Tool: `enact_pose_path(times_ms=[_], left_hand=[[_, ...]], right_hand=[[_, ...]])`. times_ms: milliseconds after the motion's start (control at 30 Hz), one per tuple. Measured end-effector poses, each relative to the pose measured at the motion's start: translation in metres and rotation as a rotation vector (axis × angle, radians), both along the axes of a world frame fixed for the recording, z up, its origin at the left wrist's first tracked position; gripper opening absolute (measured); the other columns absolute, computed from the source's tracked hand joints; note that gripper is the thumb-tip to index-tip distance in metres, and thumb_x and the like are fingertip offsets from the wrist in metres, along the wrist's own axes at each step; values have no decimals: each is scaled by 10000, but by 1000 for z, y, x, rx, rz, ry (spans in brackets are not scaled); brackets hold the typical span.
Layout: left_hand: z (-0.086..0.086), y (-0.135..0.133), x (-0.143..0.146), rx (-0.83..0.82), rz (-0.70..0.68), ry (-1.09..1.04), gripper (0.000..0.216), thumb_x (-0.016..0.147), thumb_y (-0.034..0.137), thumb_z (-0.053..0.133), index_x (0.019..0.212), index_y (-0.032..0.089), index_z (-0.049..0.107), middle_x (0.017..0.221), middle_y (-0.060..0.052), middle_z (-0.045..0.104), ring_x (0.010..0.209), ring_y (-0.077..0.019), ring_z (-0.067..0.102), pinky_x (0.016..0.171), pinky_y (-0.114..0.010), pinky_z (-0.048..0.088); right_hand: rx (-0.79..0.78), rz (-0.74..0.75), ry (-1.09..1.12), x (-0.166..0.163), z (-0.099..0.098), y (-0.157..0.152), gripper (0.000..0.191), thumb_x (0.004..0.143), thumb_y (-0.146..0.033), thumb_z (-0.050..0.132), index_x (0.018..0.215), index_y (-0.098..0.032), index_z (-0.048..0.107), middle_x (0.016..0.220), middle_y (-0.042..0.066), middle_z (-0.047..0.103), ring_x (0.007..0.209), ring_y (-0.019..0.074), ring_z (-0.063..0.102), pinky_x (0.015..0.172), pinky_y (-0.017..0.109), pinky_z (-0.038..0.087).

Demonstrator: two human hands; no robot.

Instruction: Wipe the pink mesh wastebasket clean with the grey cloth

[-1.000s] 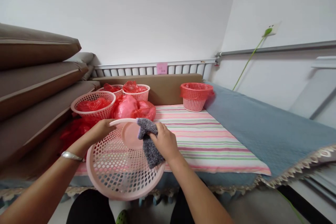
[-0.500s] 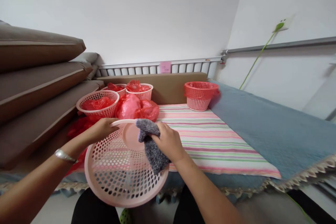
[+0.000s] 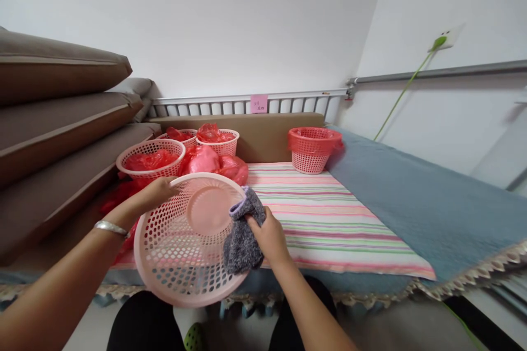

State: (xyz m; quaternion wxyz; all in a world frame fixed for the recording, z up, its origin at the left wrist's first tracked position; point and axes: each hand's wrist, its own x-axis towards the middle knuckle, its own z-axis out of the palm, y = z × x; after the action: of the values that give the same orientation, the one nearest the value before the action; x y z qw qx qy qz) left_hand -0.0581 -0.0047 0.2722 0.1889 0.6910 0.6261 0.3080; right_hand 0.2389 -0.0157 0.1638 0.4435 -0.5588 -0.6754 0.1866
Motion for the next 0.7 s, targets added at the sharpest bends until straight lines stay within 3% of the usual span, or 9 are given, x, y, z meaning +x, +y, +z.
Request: enact_pose_path(times_ms=[100,167,367,467,567,700], left_hand=[[-7,-7,-3,32,29,49,284,706,221,502,904,109,671,776,-66,717,718,-234,640,619,-296,457],[-3,-15,1,54,24,100,289,715,224,500,928,117,663,830,-80,723,779,-249,648,678,-313,465],[33,-20,35,35,-90,268,234,700,230,557,873,155,697,763,-60,727,712,-224,642,655,-295,439],[37,-13,52,36,-116,305,206,707,220,558,840,158,703,738,-56,720,681,-200,620,642,-282,418],[34,-4,58,56,-112,313,178,719,248,555,786,157,692,684,-44,690,645,-185,586,616,-276,395],[29,7,40,63,-57,286,154,712,290,568,705,159,648,601,-22,627,580,-170,545,556,-269,369]], right_hand=[[6,4,102,1,-18,-6,359,793,-475,514,1024,-200,532,937,71,660,878,233,616,718,296,422],[16,8,103,5,-13,-7,340,790,-464,515,1005,-202,540,911,60,662,840,224,616,703,293,423],[131,119,-93,10,58,-2,209,772,-405,548,888,-231,545,797,-1,639,730,182,584,638,258,382],[155,122,-173,2,74,0,171,754,-355,568,874,-236,540,813,-7,635,736,176,580,629,249,366],[129,69,-124,1,66,2,190,771,-375,551,902,-238,535,800,-6,632,739,180,587,630,251,375],[48,23,-63,8,38,5,259,780,-427,544,950,-232,538,847,24,653,792,209,612,667,274,406]])
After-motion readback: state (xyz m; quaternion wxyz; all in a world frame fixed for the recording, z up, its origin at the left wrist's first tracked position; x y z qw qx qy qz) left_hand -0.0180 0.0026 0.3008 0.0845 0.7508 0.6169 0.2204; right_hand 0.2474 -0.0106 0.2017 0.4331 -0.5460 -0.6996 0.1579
